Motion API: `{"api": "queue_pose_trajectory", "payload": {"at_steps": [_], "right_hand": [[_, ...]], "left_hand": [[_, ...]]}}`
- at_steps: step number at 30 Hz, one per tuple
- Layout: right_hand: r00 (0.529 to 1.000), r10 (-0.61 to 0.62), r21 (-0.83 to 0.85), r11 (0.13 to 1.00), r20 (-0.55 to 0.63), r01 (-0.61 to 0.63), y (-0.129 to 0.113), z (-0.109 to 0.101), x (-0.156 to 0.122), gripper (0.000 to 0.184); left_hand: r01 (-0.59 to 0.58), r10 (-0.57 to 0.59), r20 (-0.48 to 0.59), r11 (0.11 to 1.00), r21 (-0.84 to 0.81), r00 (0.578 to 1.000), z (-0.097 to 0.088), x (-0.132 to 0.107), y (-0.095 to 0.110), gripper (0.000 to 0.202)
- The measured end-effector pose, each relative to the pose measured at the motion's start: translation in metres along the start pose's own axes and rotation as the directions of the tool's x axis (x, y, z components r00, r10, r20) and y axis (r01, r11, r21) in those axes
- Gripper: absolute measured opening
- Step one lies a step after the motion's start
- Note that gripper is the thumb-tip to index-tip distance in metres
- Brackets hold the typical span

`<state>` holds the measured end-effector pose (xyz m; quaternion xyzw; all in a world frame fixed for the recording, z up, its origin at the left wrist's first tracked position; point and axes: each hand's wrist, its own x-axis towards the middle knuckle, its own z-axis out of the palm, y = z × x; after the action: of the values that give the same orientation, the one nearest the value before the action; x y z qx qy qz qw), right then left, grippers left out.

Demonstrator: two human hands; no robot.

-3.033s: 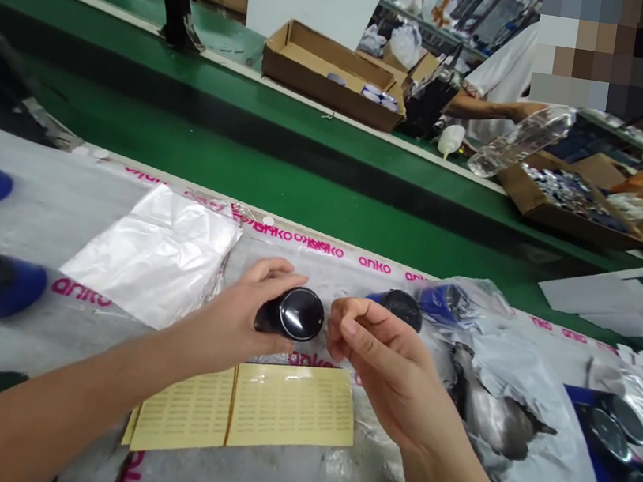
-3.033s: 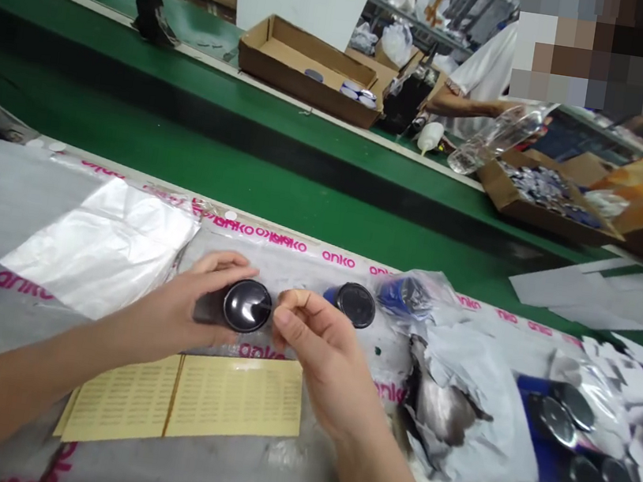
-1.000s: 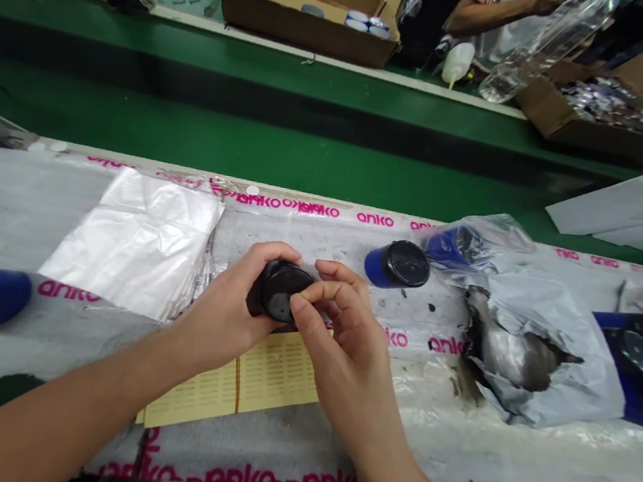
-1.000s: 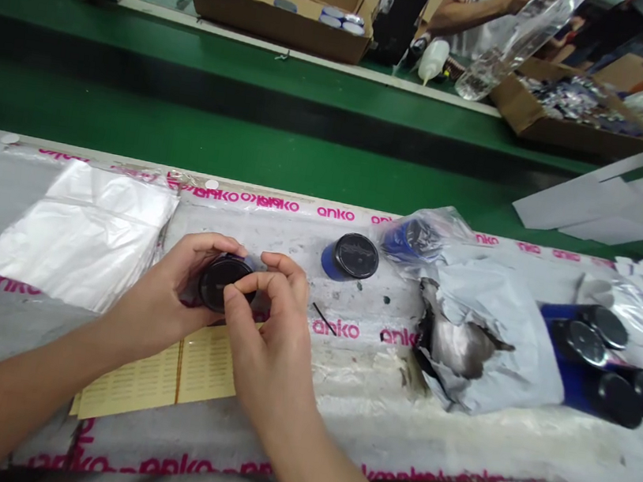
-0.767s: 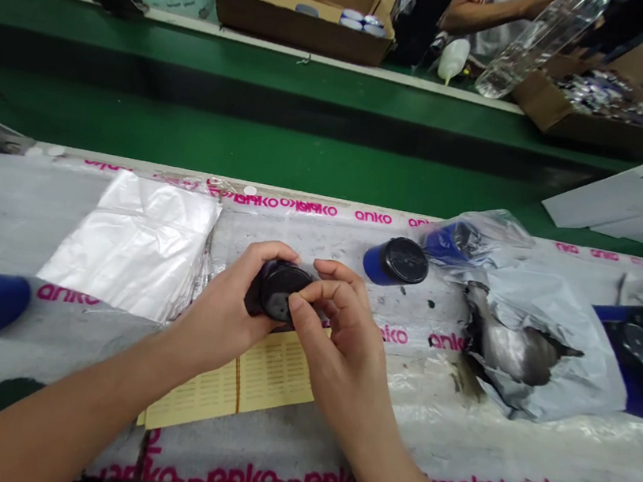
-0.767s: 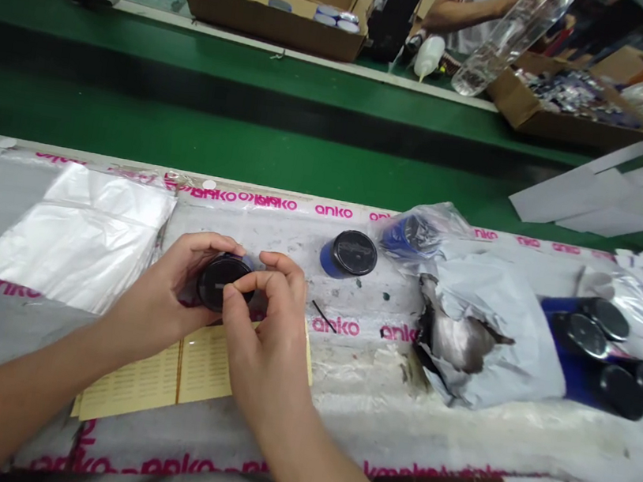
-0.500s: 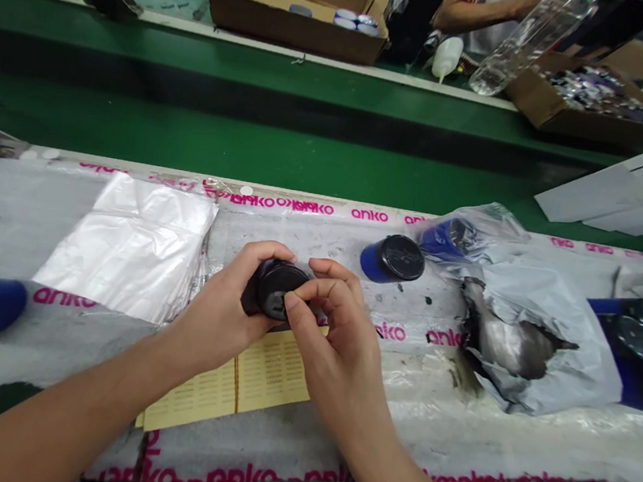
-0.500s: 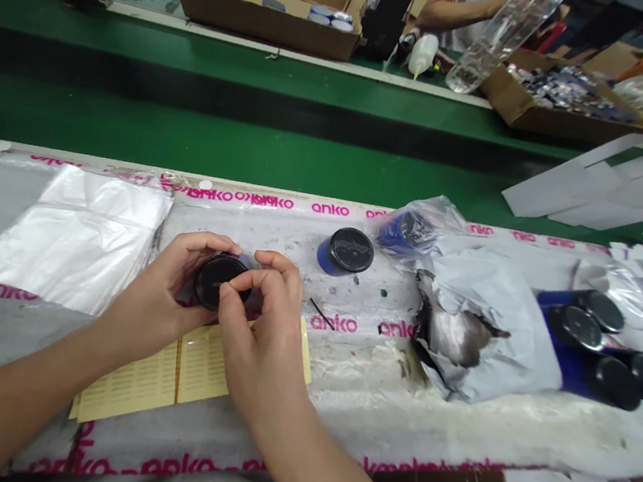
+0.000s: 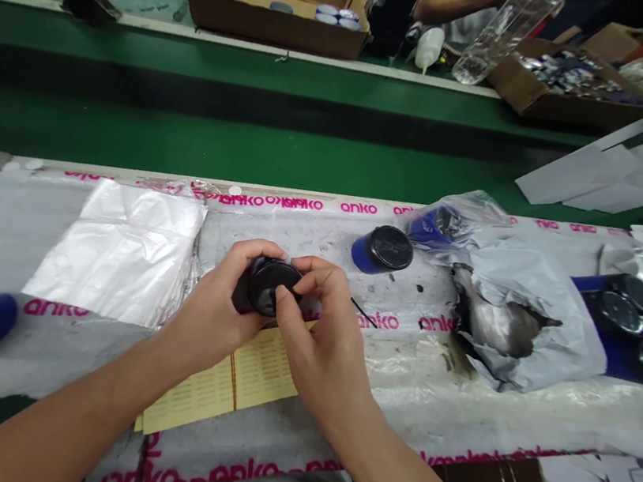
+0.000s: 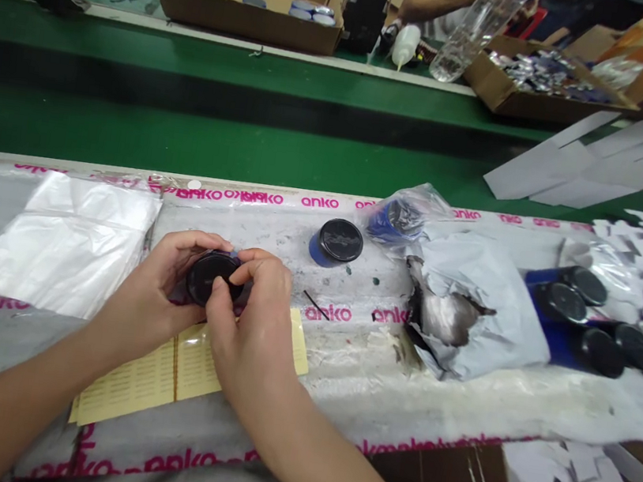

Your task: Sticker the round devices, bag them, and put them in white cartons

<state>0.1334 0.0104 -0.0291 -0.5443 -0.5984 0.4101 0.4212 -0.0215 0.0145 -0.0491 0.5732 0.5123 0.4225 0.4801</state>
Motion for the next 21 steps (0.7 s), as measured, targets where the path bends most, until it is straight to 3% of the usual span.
{"api": "queue_pose_trajectory", "payload": {"at_steps": [3, 6, 11, 14, 17, 21], "right_hand": [[0.998, 0.012, 0.075, 0.997, -0.068, -0.007, 0.001, -0.008, -0.001, 0.007], [0.996, -0.021, 0.019, 1.0, -0.089, 0.023, 0.0, -0.011, 0.001, 0.015], [0.995, -0.047, -0.072, 0.996, 0.086, 0.054, -0.004, -0.011, 0.02, 0.024], [0.998, -0.057, -0.02, 0.998, 0.009, 0.057, -0.002, -0.032, 0.026, 0.016], [0.99, -0.088, -0.008, 0.996, -0.107, 0.087, 0.008, -0.063, 0.013, 0.01], [0.993, -0.107, -0.194, 0.976, -0.054, 0.095, 0.031, -0.092, -0.021, 0.006]], "left_hand": [[0.016, -0.017, -0.001, 1.0, -0.017, 1.0, 0.0, 0.002, 0.002, 0.055], [0.047, -0.047, 0.006, 0.998, -0.039, 0.999, -0.001, 0.002, 0.004, 0.056], [0.025, -0.025, 0.0, 0.999, -0.034, 1.0, -0.001, 0.003, 0.004, 0.056], [0.008, -0.007, 0.001, 1.0, -0.015, 1.0, -0.003, 0.007, 0.003, 0.061], [0.02, -0.02, 0.025, 1.0, 0.0, 1.0, -0.008, 0.013, 0.002, 0.077], [-0.005, 0.006, -0.01, 0.993, 0.119, 1.0, -0.016, 0.016, 0.001, 0.1]]}}
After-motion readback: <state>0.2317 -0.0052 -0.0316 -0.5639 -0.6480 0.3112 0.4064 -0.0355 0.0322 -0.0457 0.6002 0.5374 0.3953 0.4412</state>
